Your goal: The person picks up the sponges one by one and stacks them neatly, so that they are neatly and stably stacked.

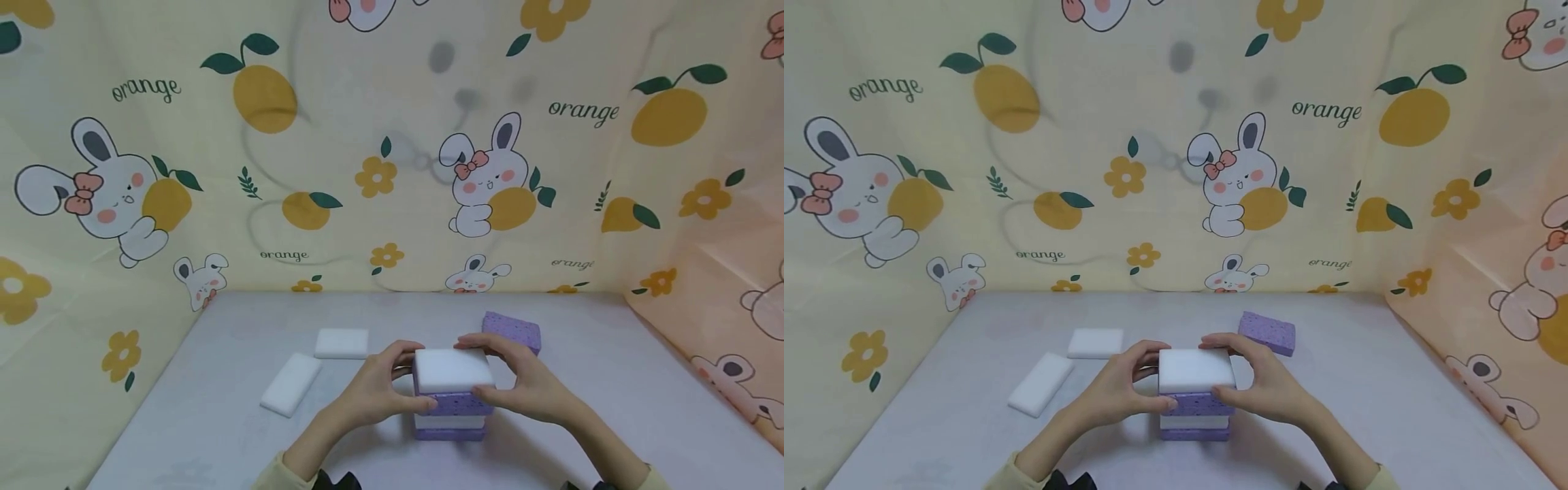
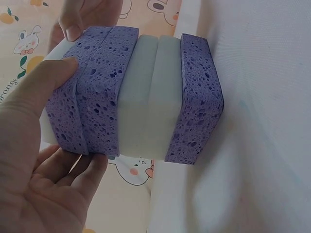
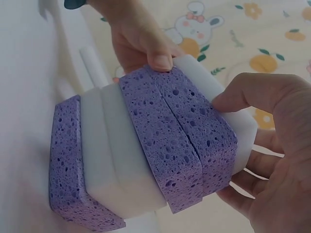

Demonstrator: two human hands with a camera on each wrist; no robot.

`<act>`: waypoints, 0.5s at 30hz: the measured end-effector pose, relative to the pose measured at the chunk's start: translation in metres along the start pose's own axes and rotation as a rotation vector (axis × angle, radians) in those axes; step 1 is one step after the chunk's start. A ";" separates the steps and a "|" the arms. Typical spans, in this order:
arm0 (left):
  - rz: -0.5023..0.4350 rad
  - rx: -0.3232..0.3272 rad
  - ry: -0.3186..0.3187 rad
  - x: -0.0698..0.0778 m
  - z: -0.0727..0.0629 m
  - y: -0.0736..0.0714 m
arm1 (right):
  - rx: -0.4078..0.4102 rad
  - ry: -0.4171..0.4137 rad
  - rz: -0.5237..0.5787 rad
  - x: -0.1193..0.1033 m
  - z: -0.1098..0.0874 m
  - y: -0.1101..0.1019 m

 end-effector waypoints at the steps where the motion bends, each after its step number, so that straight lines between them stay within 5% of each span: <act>1: 0.002 0.001 0.002 0.000 0.000 0.000 | 0.000 -0.001 -0.001 0.000 0.000 0.000; 15: -0.005 -0.005 -0.012 -0.003 0.000 0.000 | -0.007 0.029 0.038 0.003 -0.002 0.000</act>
Point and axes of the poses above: each hand's wrist, its own z-axis towards the middle knuckle, its own y-axis out of the palm, x = y × z, the point moved 3 cm from there along z, towards the middle knuckle, and after that the axes turned 2 degrees about x, right-handed, at the moved point
